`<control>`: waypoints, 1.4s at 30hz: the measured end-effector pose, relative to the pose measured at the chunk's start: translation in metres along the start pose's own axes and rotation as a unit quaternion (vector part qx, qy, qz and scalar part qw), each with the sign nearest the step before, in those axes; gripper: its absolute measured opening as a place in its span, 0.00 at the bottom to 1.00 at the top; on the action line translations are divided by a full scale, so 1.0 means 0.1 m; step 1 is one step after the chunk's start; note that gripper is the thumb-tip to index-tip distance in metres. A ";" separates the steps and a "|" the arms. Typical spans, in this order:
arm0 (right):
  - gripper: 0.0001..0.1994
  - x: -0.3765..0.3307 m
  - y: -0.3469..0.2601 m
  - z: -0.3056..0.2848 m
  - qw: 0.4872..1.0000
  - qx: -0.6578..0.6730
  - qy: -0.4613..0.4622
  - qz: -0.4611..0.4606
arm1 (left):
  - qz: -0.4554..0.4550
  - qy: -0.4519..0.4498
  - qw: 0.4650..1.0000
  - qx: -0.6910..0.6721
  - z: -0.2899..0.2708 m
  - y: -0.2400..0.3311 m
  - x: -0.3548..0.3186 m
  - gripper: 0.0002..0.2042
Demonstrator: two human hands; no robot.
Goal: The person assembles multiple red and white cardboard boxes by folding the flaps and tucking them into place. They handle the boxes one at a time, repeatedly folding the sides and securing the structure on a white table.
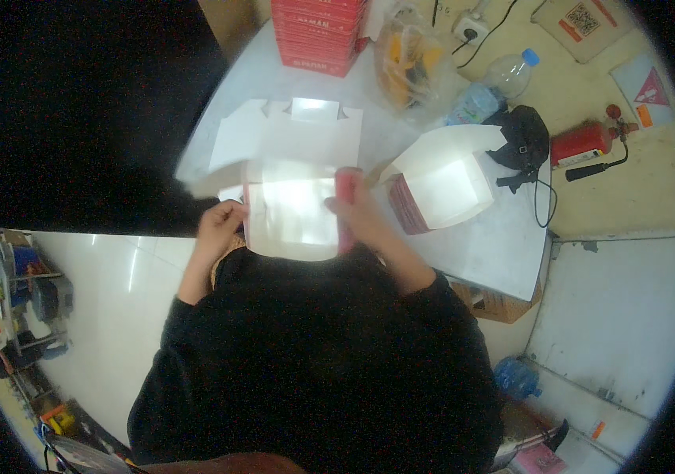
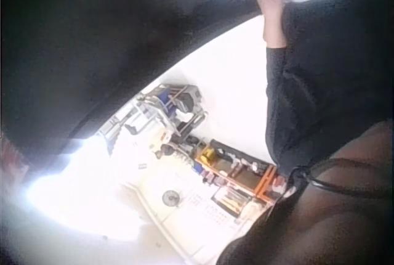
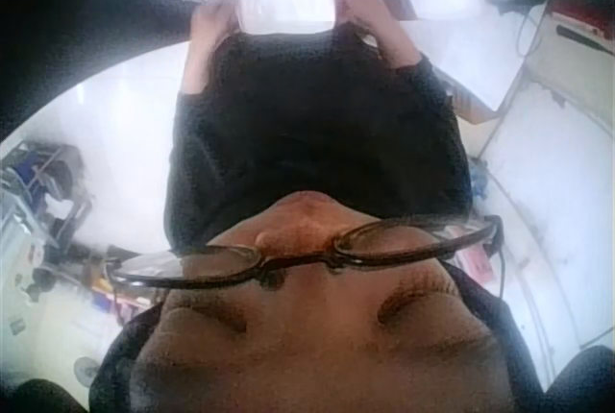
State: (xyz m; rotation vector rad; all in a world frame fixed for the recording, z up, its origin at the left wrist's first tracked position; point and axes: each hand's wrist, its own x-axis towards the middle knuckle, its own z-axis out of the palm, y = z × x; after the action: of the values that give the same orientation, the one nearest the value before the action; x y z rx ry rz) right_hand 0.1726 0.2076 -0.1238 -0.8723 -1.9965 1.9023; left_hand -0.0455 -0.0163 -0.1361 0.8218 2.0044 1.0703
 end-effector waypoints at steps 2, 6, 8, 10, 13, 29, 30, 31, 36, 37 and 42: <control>0.26 -0.03 -0.26 -0.01 0.986 0.162 0.033 0.010 | 0.127 0.014 0.980 -0.149 -0.05 0.20 -0.09 0.30; 0.32 -0.10 -0.64 -0.14 0.956 0.284 -0.054 0.048 | 0.312 0.002 0.947 -0.080 -0.04 0.50 -0.16 0.56; 0.36 -0.20 -0.89 0.02 0.941 0.334 -0.007 0.062 | 0.318 0.001 0.947 -0.041 0.03 0.63 -0.21 0.67; 0.39 -0.24 -0.91 0.03 0.935 0.353 -0.004 0.036 | 0.350 0.004 0.935 -0.063 0.06 0.75 -0.22 0.71; 0.43 -0.25 -0.68 -0.20 0.962 0.242 -0.071 -0.102 | 0.374 0.020 0.926 -0.048 0.11 0.88 -0.25 0.69; 0.63 -0.98 -0.85 -0.76 0.975 -0.043 0.046 -0.212 | 0.343 -0.084 0.914 -0.203 0.70 1.55 -0.09 0.65; 0.62 -1.03 -0.83 -0.82 0.971 -0.064 0.071 -0.217 | 0.384 -0.107 0.898 -0.188 0.74 1.57 -0.07 0.63; 0.61 -1.10 -0.81 -0.90 0.975 -0.059 0.074 -0.202 | 0.424 -0.134 0.878 -0.175 0.79 1.62 -0.04 0.62; 0.55 -1.28 -0.75 -1.22 0.931 -0.134 0.268 -0.208 | 0.506 -0.076 0.857 -0.064 1.21 1.89 0.00 0.62; 0.51 -1.36 -0.79 -1.24 0.895 -0.264 0.285 -0.217 | 0.536 -0.036 0.843 -0.029 1.33 1.93 0.02 0.61; 0.24 -1.47 -1.24 -0.98 0.859 -0.471 0.112 -0.168 | 0.512 -0.049 0.855 0.064 2.06 1.74 0.13 0.56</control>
State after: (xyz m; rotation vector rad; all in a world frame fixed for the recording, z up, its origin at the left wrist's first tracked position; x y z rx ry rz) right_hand 0.3130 0.2076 0.0398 -0.7860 -2.6743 0.5260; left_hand 0.1491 0.1590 -0.0726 2.0946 1.4979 1.3832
